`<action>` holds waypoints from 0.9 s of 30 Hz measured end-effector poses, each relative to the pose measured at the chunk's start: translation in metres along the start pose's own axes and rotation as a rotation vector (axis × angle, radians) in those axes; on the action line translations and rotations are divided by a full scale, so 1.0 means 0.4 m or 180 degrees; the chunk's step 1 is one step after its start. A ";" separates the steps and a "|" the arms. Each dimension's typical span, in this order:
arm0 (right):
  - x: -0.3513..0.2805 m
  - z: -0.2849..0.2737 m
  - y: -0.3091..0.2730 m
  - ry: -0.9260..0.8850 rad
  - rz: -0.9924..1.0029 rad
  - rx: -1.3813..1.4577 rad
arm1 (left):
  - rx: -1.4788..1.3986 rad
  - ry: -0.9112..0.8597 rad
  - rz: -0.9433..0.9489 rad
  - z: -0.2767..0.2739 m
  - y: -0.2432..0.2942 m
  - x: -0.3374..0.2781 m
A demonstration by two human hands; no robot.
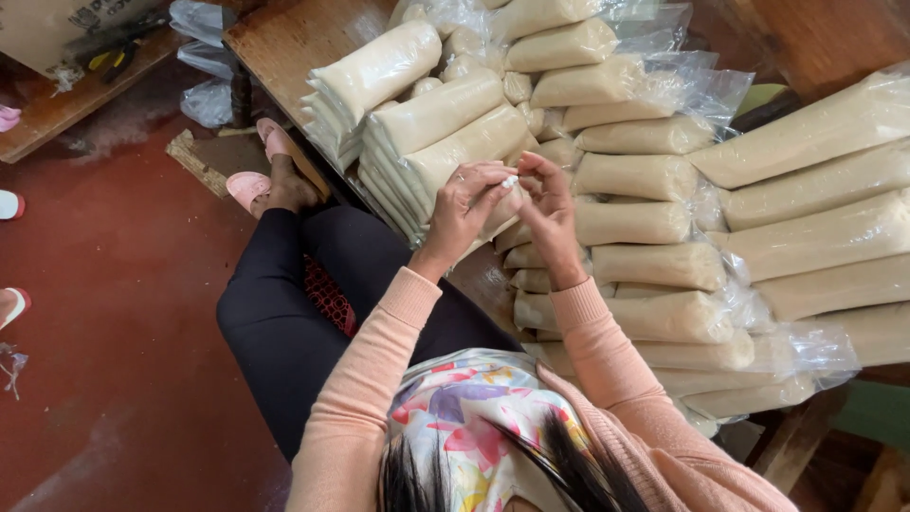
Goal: Tying knots in plastic bags filled with white powder to seal them for distribution.
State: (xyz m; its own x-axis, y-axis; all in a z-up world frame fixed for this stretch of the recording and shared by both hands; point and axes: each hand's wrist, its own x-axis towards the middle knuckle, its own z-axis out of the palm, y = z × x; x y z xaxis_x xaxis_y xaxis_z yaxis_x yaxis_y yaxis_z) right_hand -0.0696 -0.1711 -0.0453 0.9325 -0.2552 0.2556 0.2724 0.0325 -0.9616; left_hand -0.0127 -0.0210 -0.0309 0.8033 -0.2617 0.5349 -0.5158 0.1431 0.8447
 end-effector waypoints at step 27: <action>-0.206 0.069 0.127 -0.0527 -0.0066 -0.0598 | -0.0020 0.0242 0.0424 -0.064 0.231 0.031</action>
State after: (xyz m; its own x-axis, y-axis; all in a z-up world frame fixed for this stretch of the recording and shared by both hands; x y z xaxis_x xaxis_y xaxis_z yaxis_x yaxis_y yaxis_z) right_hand -0.1262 -0.1218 -0.1127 0.9575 -0.0915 0.2735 0.2575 -0.1554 -0.9537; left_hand -0.0427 0.0132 0.0543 0.7483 -0.1670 0.6420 -0.6176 0.1777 0.7662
